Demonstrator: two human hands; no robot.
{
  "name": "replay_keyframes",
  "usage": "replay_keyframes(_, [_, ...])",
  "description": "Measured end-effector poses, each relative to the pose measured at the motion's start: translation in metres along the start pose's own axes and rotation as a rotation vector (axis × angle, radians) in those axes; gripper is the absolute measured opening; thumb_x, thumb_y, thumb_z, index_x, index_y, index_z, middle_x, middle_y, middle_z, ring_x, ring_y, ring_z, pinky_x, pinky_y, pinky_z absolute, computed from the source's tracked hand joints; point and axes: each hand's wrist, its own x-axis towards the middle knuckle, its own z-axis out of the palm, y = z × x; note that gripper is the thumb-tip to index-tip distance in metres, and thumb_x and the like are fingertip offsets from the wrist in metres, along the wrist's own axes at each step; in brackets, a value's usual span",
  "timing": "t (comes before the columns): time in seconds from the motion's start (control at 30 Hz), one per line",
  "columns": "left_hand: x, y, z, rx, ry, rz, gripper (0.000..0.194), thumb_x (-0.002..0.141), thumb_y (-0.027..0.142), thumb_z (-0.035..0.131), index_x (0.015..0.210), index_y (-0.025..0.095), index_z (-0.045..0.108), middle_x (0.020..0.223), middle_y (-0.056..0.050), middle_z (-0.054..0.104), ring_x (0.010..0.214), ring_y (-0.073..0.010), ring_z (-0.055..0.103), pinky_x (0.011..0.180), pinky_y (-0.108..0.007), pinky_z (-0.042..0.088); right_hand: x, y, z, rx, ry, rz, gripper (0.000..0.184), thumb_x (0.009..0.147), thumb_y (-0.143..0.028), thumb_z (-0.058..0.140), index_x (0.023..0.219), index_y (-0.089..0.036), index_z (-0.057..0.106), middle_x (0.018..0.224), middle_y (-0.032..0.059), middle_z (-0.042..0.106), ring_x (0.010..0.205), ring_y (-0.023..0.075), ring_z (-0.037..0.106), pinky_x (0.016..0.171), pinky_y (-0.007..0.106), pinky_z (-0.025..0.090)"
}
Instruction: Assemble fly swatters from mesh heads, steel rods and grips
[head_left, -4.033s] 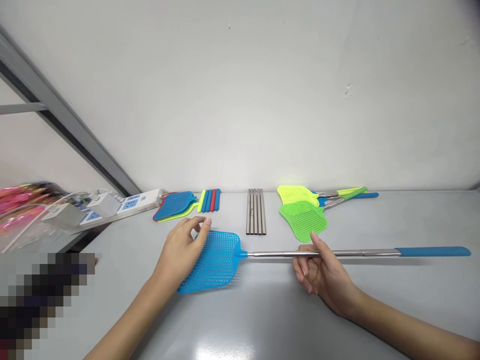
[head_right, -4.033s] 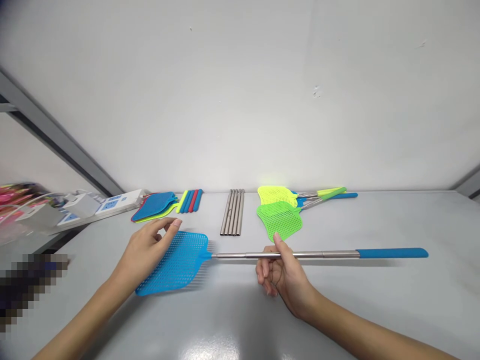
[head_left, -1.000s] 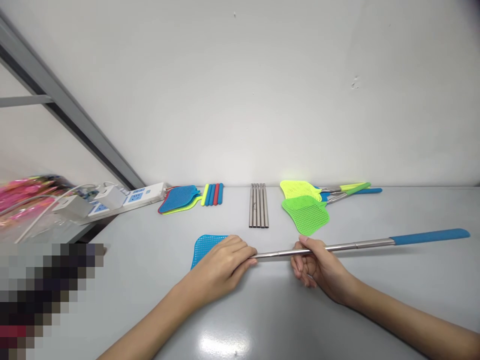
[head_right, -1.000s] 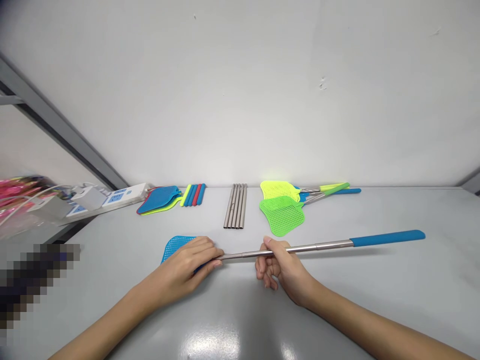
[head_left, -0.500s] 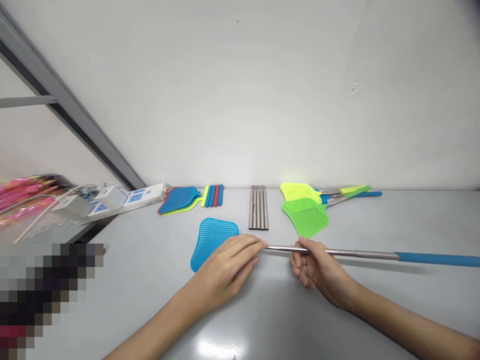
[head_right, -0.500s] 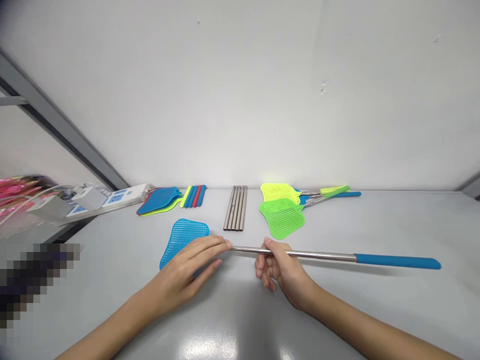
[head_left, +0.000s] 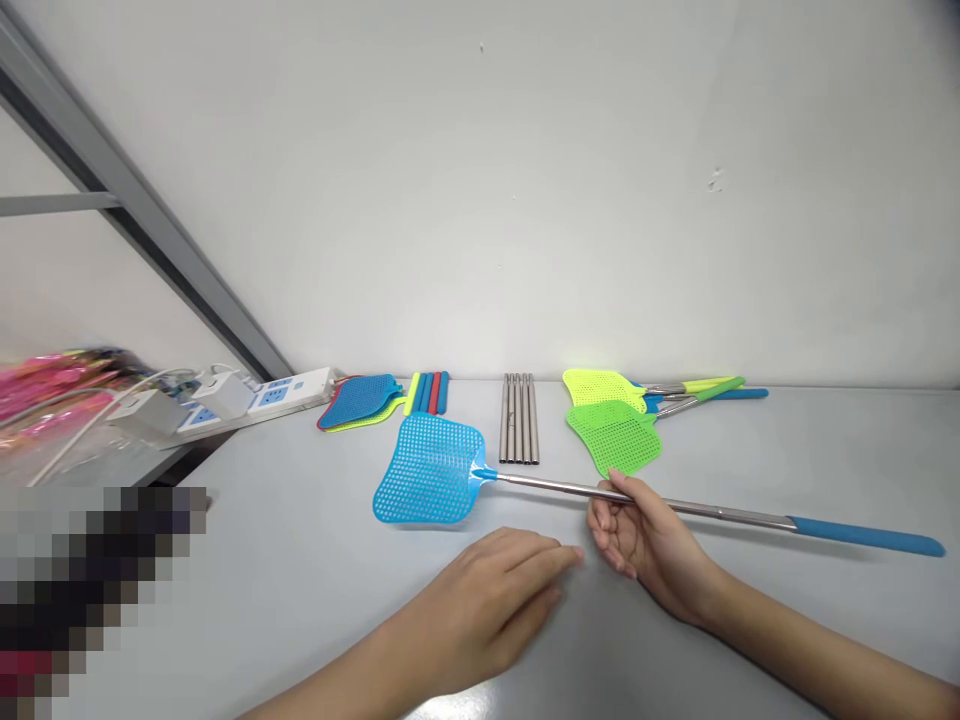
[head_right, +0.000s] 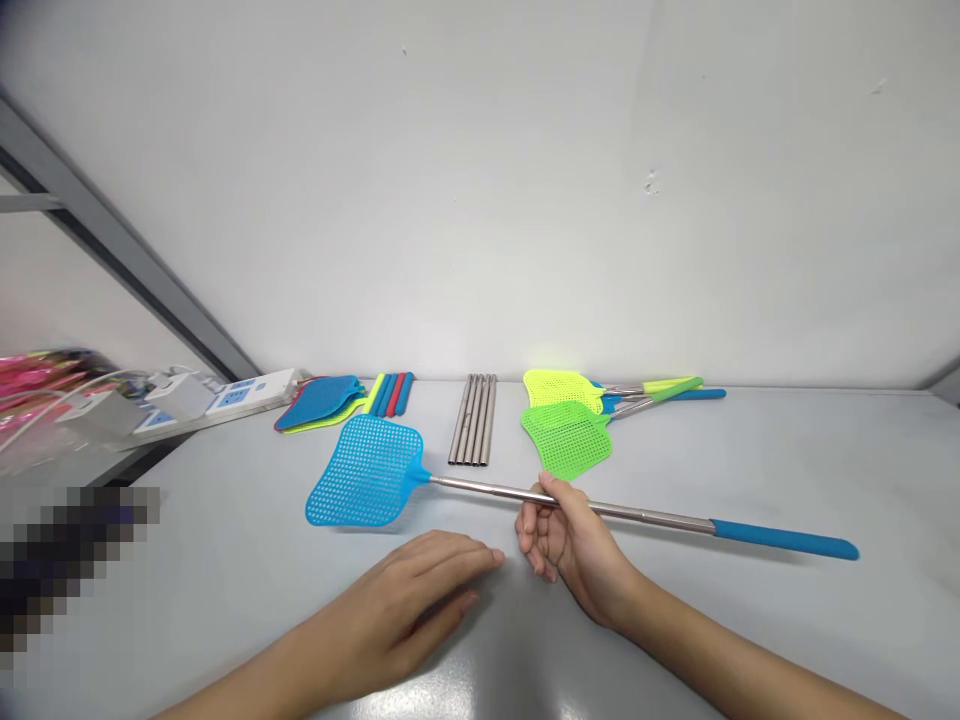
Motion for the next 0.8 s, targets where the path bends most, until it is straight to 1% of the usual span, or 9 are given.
replay_keyframes(0.17, [-0.001, -0.008, 0.004, -0.085, 0.075, -0.133, 0.037, 0.086, 0.02, 0.043, 0.123, 0.023, 0.043, 0.12, -0.007, 0.051, 0.11, -0.0192, 0.046, 0.095, -0.037, 0.038, 0.0, -0.003, -0.001, 0.071, -0.014, 0.027, 0.046, 0.085, -0.045, 0.038, 0.055, -0.014, 0.051, 0.05, 0.0005, 0.052, 0.037, 0.0069, 0.044, 0.035, 0.017, 0.027])
replay_keyframes(0.23, [-0.001, -0.014, 0.007, -0.148, 0.134, -0.205, 0.037, 0.085, 0.023, 0.044, 0.123, 0.024, 0.043, 0.12, -0.006, 0.051, 0.11, -0.019, 0.046, 0.096, -0.037, 0.038, -0.001, -0.004, -0.002, 0.084, -0.022, 0.032, 0.046, 0.085, -0.045, 0.038, 0.054, -0.014, 0.051, 0.05, 0.0005, 0.051, 0.037, 0.0071, 0.044, 0.036, 0.018, 0.027])
replay_keyframes(0.33, [0.0, -0.023, 0.011, -0.3, 0.289, -0.332, 0.033, 0.085, 0.027, 0.045, 0.118, 0.024, 0.044, 0.11, -0.006, 0.056, 0.101, -0.0178, 0.052, 0.091, -0.036, 0.041, -0.002, -0.004, -0.002, 0.087, -0.026, 0.017, 0.046, 0.086, -0.044, 0.037, 0.053, -0.014, 0.051, 0.05, 0.0008, 0.051, 0.037, 0.0075, 0.044, 0.036, 0.018, 0.026])
replay_keyframes(0.47, [0.003, -0.029, 0.012, -0.461, 0.521, -0.445, 0.02, 0.083, 0.032, 0.047, 0.098, 0.02, 0.053, 0.094, -0.005, 0.06, 0.088, -0.0175, 0.057, 0.086, -0.035, 0.043, -0.002, -0.003, -0.002, 0.076, -0.044, 0.021, 0.046, 0.086, -0.043, 0.037, 0.053, -0.014, 0.051, 0.05, 0.001, 0.052, 0.037, 0.0079, 0.044, 0.036, 0.019, 0.026])
replay_keyframes(0.57, [0.004, -0.029, 0.009, -0.489, 0.629, -0.485, 0.018, 0.081, 0.035, 0.05, 0.088, 0.02, 0.055, 0.085, -0.003, 0.062, 0.084, -0.0179, 0.058, 0.089, -0.037, 0.041, -0.002, -0.003, -0.002, 0.058, -0.068, 0.029, 0.046, 0.086, -0.043, 0.038, 0.053, -0.014, 0.051, 0.049, 0.0009, 0.051, 0.037, 0.0077, 0.043, 0.035, 0.019, 0.025])
replay_keyframes(0.67, [0.004, -0.029, 0.005, -0.364, 0.68, -0.474, 0.019, 0.08, 0.037, 0.049, 0.072, 0.021, 0.056, 0.078, -0.001, 0.062, 0.088, -0.0198, 0.056, 0.097, -0.042, 0.031, -0.003, -0.003, -0.002, 0.037, -0.077, 0.03, 0.046, 0.085, -0.043, 0.038, 0.053, -0.014, 0.051, 0.049, 0.001, 0.051, 0.037, 0.0077, 0.043, 0.035, 0.018, 0.025])
replay_keyframes(0.73, [0.003, -0.029, 0.004, -0.309, 0.692, -0.457, 0.02, 0.081, 0.037, 0.047, 0.071, 0.021, 0.055, 0.075, -0.001, 0.062, 0.088, -0.0208, 0.055, 0.097, -0.044, 0.029, -0.003, -0.003, -0.002, 0.025, -0.08, 0.025, 0.046, 0.086, -0.043, 0.038, 0.053, -0.014, 0.052, 0.049, 0.0011, 0.051, 0.037, 0.0077, 0.044, 0.035, 0.018, 0.025])
replay_keyframes(0.8, [0.003, -0.03, 0.004, -0.348, 0.69, -0.449, 0.019, 0.083, 0.037, 0.045, 0.079, 0.021, 0.054, 0.073, -0.002, 0.061, 0.082, -0.0205, 0.057, 0.091, -0.043, 0.036, -0.003, -0.003, -0.002, 0.021, -0.08, 0.024, 0.046, 0.086, -0.044, 0.038, 0.053, -0.014, 0.052, 0.049, 0.0013, 0.051, 0.038, 0.0078, 0.044, 0.036, 0.018, 0.026])
